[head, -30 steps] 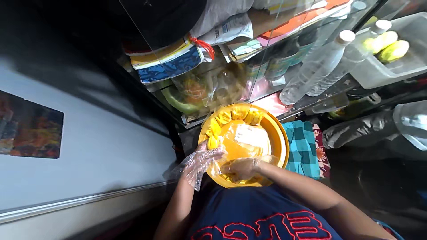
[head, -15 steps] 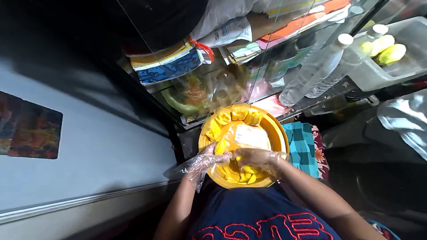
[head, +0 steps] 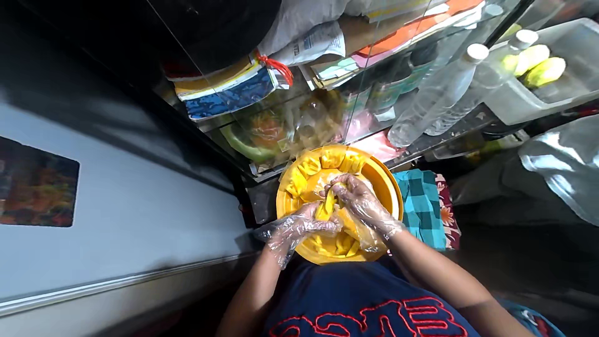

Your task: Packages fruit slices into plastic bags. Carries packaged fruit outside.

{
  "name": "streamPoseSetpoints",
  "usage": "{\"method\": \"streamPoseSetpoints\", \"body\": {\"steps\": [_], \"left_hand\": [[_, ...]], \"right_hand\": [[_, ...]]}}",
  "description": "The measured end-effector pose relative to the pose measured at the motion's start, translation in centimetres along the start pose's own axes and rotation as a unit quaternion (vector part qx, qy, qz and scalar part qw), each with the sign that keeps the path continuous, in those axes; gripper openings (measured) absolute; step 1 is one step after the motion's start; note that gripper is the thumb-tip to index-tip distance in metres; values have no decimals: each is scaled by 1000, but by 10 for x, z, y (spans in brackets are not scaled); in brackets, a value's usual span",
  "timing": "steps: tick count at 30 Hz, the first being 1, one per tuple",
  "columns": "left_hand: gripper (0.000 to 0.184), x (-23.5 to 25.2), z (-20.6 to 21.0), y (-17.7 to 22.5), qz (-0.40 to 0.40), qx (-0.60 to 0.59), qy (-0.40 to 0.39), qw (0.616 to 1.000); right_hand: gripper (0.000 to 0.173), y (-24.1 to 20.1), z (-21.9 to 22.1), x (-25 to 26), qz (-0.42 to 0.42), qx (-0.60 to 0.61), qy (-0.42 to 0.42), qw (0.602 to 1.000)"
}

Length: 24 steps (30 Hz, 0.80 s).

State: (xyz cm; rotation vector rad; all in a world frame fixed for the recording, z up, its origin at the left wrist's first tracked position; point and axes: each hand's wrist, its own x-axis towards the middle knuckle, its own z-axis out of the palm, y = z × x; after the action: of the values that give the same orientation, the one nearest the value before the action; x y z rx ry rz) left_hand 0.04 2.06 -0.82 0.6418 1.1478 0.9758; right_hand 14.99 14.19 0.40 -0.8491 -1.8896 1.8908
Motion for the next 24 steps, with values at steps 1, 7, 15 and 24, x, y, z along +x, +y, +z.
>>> {"method": "streamPoseSetpoints", "body": {"steps": [1,7,15,24], "left_hand": [[43,-1,3,3,-5,-4,15,1000],[44,-1,5,1,4,-33,37,999],[41,-3,3,-1,-27,-2,27,999],[41,-6,-4,-6,-25,11,30,999]], "right_hand": [[18,0,0,0,-12,-19,-14,1000],[15,-4,-14,0,-57,-118,-58,990],[19,-21,-9,4,-100,-248,-175,948],[15,-19,6,1,-61,-285,-183,939]]}}
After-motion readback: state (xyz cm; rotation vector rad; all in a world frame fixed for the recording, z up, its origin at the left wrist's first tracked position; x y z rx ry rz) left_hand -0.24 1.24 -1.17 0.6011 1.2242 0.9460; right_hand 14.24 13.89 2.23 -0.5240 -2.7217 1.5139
